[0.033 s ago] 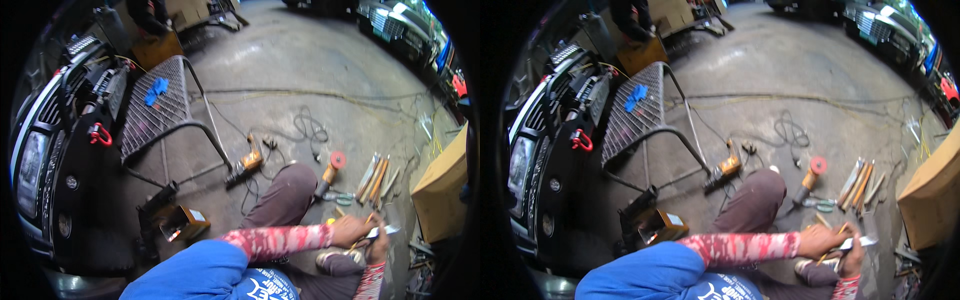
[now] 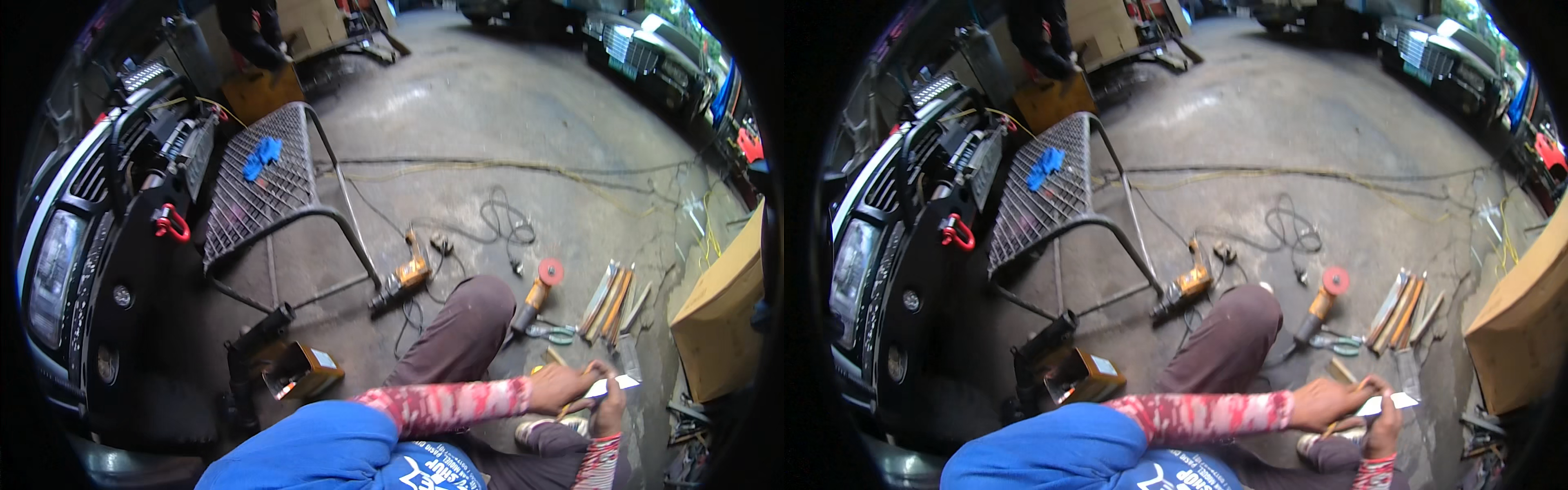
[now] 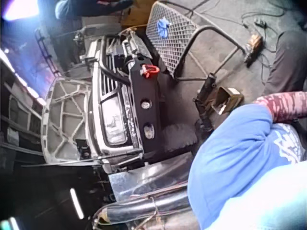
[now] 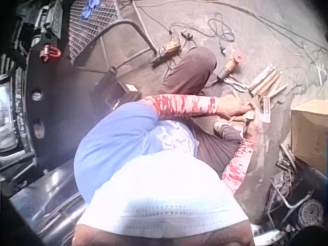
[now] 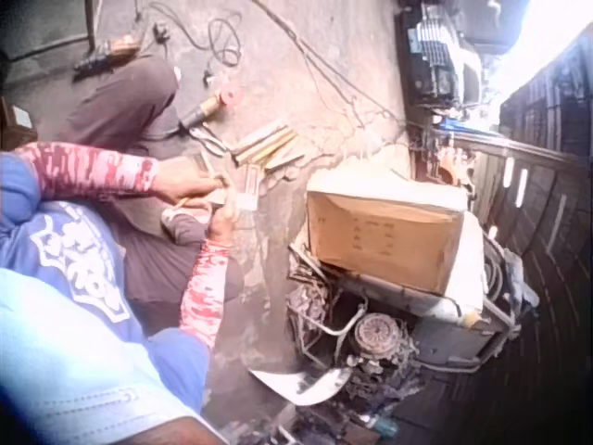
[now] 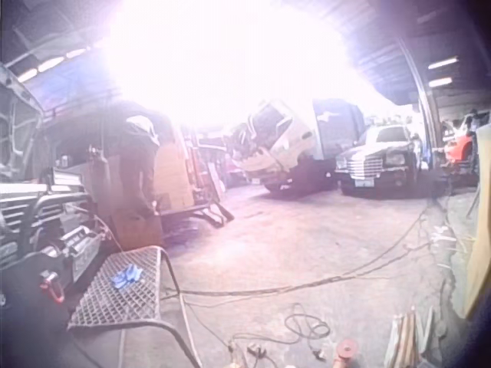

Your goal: The person sits on the floor in a workshop and marks metal bars with a pencil and a square tool. They handle several metal pieces, aligning them and drawing lines to prepare for cutting.

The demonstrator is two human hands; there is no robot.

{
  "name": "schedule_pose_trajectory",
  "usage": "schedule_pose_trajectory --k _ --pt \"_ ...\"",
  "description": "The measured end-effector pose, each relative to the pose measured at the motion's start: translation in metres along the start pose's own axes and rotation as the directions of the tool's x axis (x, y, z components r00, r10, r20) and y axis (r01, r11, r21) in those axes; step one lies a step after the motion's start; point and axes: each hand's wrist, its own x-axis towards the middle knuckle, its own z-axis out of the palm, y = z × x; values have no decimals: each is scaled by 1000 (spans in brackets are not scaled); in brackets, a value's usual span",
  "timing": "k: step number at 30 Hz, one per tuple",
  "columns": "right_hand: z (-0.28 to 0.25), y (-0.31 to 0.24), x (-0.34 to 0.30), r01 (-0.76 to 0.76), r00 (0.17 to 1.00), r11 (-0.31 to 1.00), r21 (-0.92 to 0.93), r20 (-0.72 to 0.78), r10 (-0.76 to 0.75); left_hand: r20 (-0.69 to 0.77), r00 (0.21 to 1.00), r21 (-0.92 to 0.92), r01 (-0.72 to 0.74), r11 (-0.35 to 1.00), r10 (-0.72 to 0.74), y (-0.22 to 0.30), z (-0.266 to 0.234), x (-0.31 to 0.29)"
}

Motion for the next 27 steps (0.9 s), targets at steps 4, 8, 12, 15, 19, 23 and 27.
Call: schedule_pose_trajectory --k 4,8,12,15,19,23,27 --pt "3 12 -2 205 957 976 72 196 -215 -109 994 -16 -6 1000 5 3 -11 -49" --pt "-8 2 6 226 969 967 116 75 -235 -288 957 67 63 996 -42 12 -28 -57" --pt "-21 -6 8 237 961 967 90 -166 -220 -312 950 69 29 997 -6 26 -27 -66" --pt "-33 -7 10 265 917 954 142 -343 -204 -156 988 74 -8 997 19 32 -29 -70" --pt "-51 -8 13 313 882 922 228 -430 -193 -68 996 98 -47 994 54 40 -36 -62" --pt "-62 -8 16 316 865 903 290 -480 -149 -40 997 84 -62 995 65 47 -43 -54" --pt "-59 -10 14 306 873 901 306 -469 -137 -66 995 39 -73 997 75 52 -44 -57"
